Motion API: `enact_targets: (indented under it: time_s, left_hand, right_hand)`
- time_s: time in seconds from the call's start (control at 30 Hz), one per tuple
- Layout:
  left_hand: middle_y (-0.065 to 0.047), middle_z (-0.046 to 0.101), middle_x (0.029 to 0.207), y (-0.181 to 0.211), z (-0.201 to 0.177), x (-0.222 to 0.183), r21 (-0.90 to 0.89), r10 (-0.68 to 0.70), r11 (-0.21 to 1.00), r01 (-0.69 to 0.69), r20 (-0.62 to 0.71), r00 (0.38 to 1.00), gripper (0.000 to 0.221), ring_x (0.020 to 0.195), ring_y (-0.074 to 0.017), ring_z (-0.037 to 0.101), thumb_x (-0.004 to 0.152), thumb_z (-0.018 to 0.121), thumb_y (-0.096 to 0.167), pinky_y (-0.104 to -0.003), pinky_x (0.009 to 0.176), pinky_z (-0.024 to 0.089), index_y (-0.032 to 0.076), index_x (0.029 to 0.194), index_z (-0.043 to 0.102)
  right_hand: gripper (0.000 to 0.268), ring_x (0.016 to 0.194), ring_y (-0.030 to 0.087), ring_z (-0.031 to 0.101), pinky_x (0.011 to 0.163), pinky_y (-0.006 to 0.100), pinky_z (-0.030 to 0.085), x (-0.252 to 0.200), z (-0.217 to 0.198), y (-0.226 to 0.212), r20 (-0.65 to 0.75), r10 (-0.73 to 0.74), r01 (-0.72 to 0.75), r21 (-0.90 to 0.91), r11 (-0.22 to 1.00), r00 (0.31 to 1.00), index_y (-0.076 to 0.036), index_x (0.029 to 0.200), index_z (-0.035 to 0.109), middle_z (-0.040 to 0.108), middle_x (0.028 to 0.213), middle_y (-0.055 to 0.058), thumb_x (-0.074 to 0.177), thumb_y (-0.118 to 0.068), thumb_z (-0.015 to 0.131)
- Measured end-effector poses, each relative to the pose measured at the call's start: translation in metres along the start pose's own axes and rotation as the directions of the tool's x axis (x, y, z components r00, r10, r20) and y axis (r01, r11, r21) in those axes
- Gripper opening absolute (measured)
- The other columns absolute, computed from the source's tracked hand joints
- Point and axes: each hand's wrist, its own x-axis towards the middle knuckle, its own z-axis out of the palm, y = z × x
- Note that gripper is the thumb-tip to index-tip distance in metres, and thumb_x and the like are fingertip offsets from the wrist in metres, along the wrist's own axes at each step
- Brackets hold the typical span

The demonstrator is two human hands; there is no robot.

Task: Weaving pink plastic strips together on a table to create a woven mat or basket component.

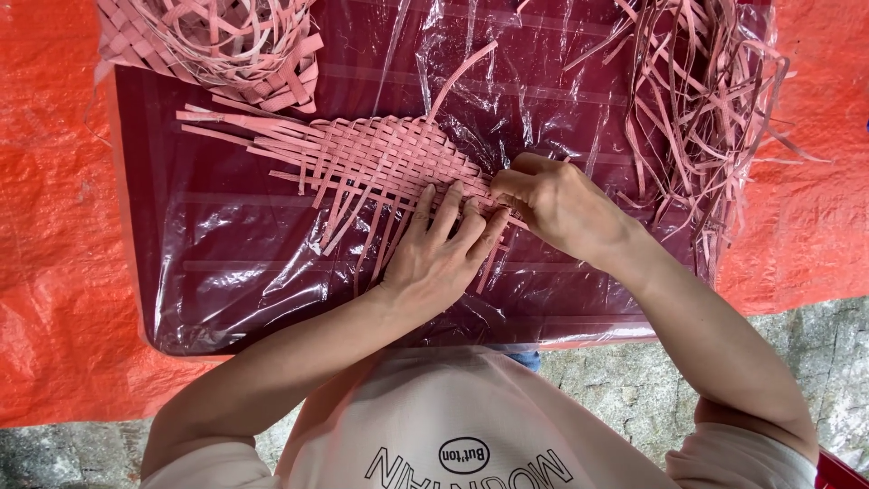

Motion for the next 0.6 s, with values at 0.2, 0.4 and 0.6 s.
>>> enact_targets:
  time_s: [0.2, 0.4, 0.6]
  left_hand:
    - [-0.013, 0.048, 0.103, 0.001, 0.005, -0.001, -0.026, -0.01, 1.0, 0.009, -0.037, 0.999, 0.058, 0.115, -0.036, 0.038, 0.079, 0.055, 0.026, -0.057, 0.095, 0.035, 0.017, 0.134, 0.038]
    - [-0.014, 0.047, 0.105, 0.001, 0.009, -0.001, -0.064, -0.016, 0.998, 0.012, -0.05, 0.999, 0.059, 0.116, -0.0366, 0.038, 0.08, 0.054, 0.024, -0.058, 0.096, 0.034, 0.016, 0.135, 0.035]
    - [-0.014, 0.048, 0.106, 0.001, 0.006, -0.003, -0.066, -0.017, 0.998, 0.015, -0.03, 0.999, 0.061, 0.117, -0.0368, 0.038, 0.079, 0.056, 0.025, -0.058, 0.096, 0.033, 0.016, 0.136, 0.035]
  right_hand:
    - [0.007, 0.062, 0.034, 0.058, 0.051, 0.037, 0.047, -0.001, -0.003, -0.003, -0.008, 0.036, -0.035, 0.042, 0.999, 0.999, -0.001, 0.077, 0.059, 0.052, 0.078, 0.017, 0.081, 0.003, 0.055]
    - [0.003, 0.062, 0.034, 0.059, 0.05, 0.035, 0.047, -0.004, 0.002, 0.002, -0.016, 0.066, -0.064, 0.115, 0.991, 0.998, 0.0, 0.08, 0.06, 0.054, 0.08, 0.018, 0.08, 0.001, 0.058]
    - [0.003, 0.057, 0.028, 0.059, 0.049, 0.034, 0.049, -0.001, -0.02, -0.023, 0.09, 0.05, -0.047, -0.034, 0.998, 0.995, -0.002, 0.079, 0.063, 0.054, 0.072, 0.014, 0.077, -0.002, 0.061]
